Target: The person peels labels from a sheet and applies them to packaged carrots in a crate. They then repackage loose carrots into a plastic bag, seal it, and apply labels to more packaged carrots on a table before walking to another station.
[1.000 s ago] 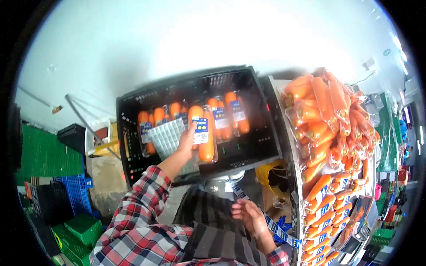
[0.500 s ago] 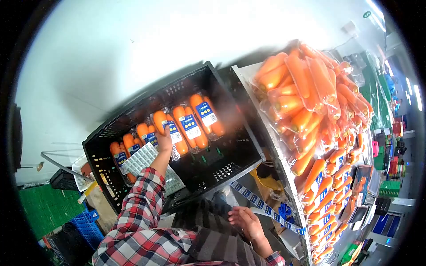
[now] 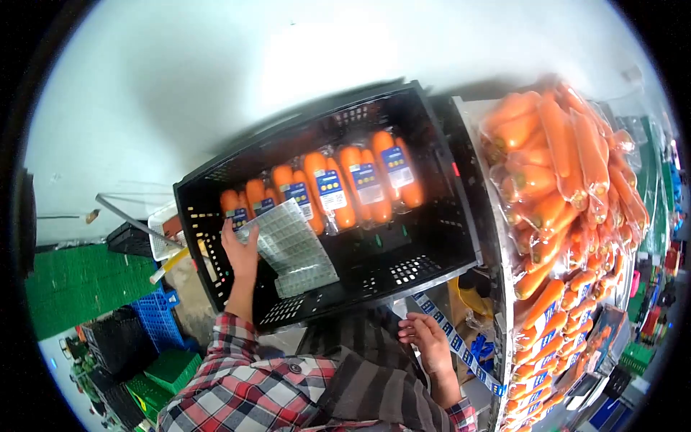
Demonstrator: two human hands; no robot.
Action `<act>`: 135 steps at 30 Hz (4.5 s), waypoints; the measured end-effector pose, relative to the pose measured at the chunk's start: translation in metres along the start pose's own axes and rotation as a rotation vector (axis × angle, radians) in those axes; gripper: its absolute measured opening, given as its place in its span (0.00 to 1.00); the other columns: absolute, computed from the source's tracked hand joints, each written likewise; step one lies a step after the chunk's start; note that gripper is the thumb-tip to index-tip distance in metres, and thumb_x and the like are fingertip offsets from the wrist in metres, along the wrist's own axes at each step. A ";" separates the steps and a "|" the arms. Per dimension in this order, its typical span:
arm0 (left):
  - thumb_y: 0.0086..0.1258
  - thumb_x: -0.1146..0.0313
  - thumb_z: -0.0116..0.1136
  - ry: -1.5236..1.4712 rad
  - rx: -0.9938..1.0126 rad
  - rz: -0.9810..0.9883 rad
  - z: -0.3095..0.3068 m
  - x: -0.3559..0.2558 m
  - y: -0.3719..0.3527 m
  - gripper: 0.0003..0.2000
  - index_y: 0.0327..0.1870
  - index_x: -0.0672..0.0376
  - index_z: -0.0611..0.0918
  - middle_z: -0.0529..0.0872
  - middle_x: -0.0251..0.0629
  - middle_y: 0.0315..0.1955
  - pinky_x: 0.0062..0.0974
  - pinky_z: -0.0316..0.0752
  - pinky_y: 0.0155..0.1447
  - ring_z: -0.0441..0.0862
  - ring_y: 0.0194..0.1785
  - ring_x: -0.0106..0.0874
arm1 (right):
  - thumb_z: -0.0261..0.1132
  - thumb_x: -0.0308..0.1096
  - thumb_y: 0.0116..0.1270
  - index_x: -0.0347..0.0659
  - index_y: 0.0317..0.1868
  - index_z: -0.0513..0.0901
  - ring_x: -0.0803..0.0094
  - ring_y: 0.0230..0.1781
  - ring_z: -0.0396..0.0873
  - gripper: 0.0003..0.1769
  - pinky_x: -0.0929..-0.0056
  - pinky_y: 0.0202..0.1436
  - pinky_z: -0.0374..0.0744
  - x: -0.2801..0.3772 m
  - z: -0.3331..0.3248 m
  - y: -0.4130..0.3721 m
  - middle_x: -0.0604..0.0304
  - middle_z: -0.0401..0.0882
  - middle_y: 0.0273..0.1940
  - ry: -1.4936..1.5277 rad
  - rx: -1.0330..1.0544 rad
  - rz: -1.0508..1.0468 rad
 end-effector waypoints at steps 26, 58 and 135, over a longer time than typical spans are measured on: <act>0.71 0.68 0.44 -1.682 0.014 -0.947 -0.137 0.004 -0.030 0.18 0.58 0.67 0.71 0.78 0.42 0.53 0.33 0.67 0.62 0.75 0.56 0.34 | 0.50 0.46 0.72 0.44 0.73 0.35 0.60 0.64 0.63 0.41 0.63 0.62 0.66 0.036 0.176 0.130 0.51 0.59 0.66 -0.255 0.594 -0.042; 0.58 0.62 0.66 -1.477 0.481 -0.505 -0.139 -0.058 -0.081 0.43 0.71 0.55 0.52 0.71 0.43 0.59 0.28 0.71 0.57 0.73 0.58 0.34 | 0.56 0.26 0.66 0.33 0.50 0.76 0.77 0.38 0.77 0.13 0.79 0.43 0.75 0.051 0.155 0.112 0.58 0.78 0.41 -0.264 0.441 -0.180; 0.68 0.74 0.55 -1.314 1.532 -0.012 -0.125 -0.267 -0.125 0.07 0.35 0.70 0.79 0.85 0.40 0.25 0.17 0.78 0.34 0.83 0.29 0.22 | 0.72 0.27 0.47 0.37 0.38 0.77 0.57 0.34 0.77 0.17 0.67 0.38 0.76 0.033 0.004 -0.152 0.56 0.78 0.34 -1.031 -0.054 -0.850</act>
Point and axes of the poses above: each hand's wrist, its own y-axis towards the middle knuckle, its own z-axis out of the palm, x = y × z, the point moved 2 cm from there along y, towards the middle knuckle
